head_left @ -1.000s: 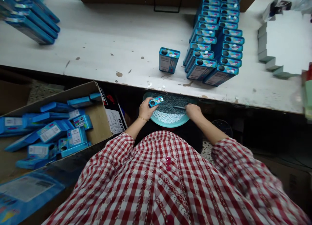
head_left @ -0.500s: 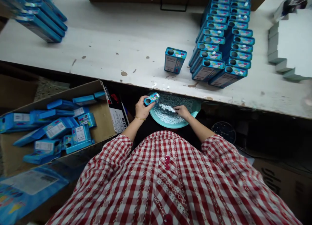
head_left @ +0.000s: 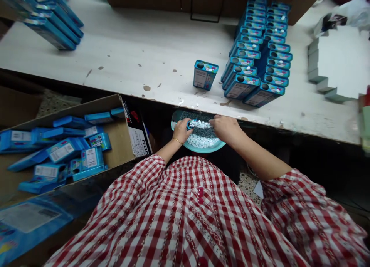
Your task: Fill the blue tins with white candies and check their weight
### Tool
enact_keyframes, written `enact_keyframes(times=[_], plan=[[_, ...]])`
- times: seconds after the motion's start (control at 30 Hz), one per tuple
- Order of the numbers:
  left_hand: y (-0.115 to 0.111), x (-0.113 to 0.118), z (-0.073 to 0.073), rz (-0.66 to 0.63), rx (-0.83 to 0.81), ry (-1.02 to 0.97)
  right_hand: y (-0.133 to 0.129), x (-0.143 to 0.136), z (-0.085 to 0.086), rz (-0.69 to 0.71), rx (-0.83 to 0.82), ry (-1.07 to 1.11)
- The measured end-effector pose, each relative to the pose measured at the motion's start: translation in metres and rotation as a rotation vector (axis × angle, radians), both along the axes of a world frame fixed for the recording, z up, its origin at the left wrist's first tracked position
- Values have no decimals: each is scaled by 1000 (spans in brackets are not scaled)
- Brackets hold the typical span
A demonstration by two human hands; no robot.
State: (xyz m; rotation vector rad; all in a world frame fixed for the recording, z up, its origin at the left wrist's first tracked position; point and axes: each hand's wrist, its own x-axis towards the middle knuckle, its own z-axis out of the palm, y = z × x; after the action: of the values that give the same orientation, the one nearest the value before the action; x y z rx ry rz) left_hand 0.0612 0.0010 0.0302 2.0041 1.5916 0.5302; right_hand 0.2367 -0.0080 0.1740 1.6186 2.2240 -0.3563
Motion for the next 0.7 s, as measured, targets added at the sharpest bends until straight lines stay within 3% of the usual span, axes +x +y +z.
enact_keyframes(times=[0.1,0.2,0.4,0.5,0.6,0.7], plan=[[0,0,-2,-3,-23,30,1,-13,9,59,4,-37],[1,-1,-3,4,-31,34,1,-16,8,85,39,-24],[4,1,-9,-2,-6,-9,-4,-13,6,66,48,-7],[4,0,-8,28,-22,-24,-10,1,3,40,66,5],[4,-6,-1,65,-14,-51,-13,29,-17,-62,69,8],[5,-14,6,88,3,-91,-10,48,-61,-218,-47,-26]])
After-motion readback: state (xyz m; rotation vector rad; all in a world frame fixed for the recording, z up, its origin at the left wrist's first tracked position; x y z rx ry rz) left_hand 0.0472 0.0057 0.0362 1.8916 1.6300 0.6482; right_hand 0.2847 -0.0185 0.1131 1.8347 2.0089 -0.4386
